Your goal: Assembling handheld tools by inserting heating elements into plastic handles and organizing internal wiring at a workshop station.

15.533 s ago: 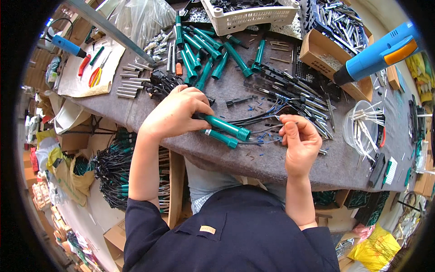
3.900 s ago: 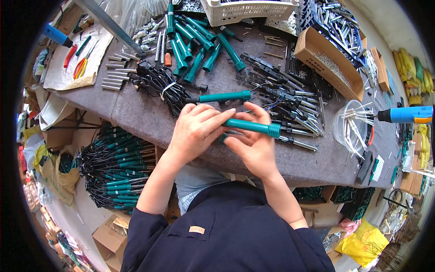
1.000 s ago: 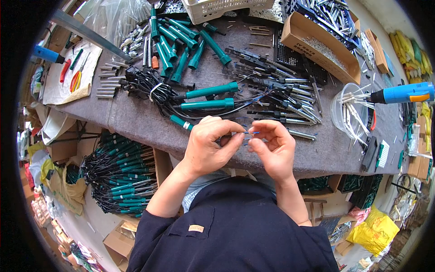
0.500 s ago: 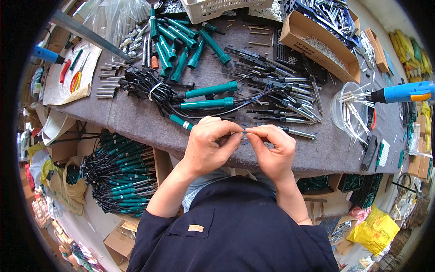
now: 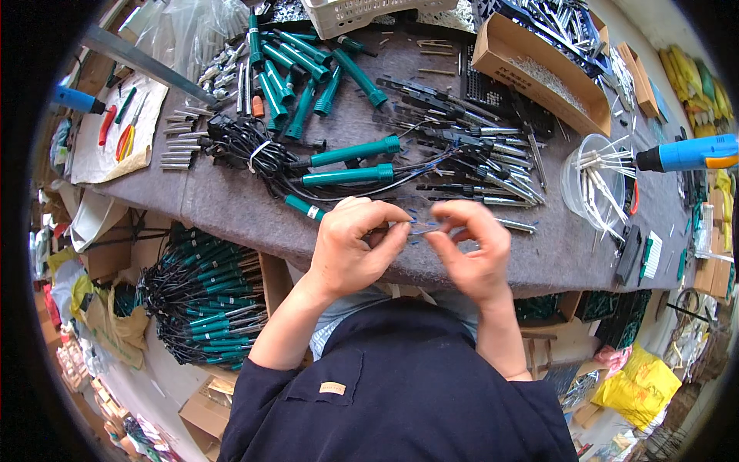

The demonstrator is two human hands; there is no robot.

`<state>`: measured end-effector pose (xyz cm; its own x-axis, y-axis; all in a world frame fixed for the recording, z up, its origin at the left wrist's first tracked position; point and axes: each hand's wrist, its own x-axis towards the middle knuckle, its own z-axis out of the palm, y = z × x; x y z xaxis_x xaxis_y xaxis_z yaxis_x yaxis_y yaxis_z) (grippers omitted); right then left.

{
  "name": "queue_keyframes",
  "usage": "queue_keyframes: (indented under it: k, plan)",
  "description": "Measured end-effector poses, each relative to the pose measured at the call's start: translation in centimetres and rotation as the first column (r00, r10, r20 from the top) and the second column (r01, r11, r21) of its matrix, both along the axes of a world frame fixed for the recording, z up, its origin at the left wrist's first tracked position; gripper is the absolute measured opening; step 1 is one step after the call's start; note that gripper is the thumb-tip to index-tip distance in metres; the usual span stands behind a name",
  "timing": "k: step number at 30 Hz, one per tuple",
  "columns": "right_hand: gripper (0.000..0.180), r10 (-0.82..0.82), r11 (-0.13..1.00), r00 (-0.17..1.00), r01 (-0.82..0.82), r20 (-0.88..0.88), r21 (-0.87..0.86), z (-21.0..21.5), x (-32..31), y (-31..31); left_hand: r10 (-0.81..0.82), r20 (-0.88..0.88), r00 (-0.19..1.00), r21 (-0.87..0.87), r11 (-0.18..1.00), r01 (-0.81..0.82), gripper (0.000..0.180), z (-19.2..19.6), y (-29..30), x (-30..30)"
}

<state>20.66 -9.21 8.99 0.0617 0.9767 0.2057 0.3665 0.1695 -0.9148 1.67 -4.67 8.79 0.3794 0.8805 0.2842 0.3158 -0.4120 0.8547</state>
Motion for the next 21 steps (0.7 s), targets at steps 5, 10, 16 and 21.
queue_keyframes:
  k: [5, 10, 16, 21]
  plan:
    - [0.017, -0.265, 0.963, 0.882, 0.258, 0.39, 0.07, -0.3, 7.3, -1.6, 0.032, 0.039, 0.999, -0.111, 0.993, -0.028, 0.005, 0.9, -0.1, 0.2]
    - [0.023, -0.241, 0.969, 0.771, 0.227, 0.59, 0.1, -0.8, 7.5, -2.0, 0.024, 0.089, 0.996, -0.18, 0.984, -0.008, 0.006, 0.4, -0.3, 0.5]
    - [0.025, -0.278, 0.961, 0.826, 0.246, 0.491, 0.13, -0.9, 7.3, -1.3, 0.029, 0.08, 0.996, -0.223, 0.975, -0.011, 0.006, 0.9, -0.5, 0.6]
    - [0.019, -0.453, 0.891, 0.774, 0.409, 0.442, 0.195, 0.2, 7.9, 1.1, 0.047, 0.112, 0.993, -0.272, 0.962, -0.015, 0.007, 0.7, -0.5, 0.6]
